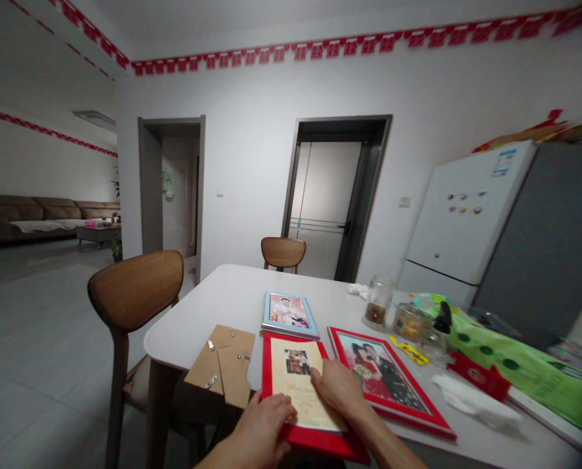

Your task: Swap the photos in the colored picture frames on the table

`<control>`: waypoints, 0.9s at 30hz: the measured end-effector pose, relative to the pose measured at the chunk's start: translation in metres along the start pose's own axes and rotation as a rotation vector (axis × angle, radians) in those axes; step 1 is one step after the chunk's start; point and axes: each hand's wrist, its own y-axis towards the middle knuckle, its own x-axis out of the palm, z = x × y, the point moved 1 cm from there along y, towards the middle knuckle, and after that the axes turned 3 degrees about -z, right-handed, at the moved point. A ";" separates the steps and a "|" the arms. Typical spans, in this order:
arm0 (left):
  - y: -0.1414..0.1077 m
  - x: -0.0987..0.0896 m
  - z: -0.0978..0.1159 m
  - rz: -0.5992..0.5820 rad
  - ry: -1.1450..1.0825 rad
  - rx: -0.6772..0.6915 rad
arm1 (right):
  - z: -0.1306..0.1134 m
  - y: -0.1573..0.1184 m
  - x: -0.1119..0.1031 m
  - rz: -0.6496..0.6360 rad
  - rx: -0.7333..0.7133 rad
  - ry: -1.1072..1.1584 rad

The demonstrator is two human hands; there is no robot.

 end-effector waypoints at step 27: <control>-0.006 -0.002 0.002 0.054 0.076 0.058 | -0.011 -0.005 0.007 0.095 -0.354 0.098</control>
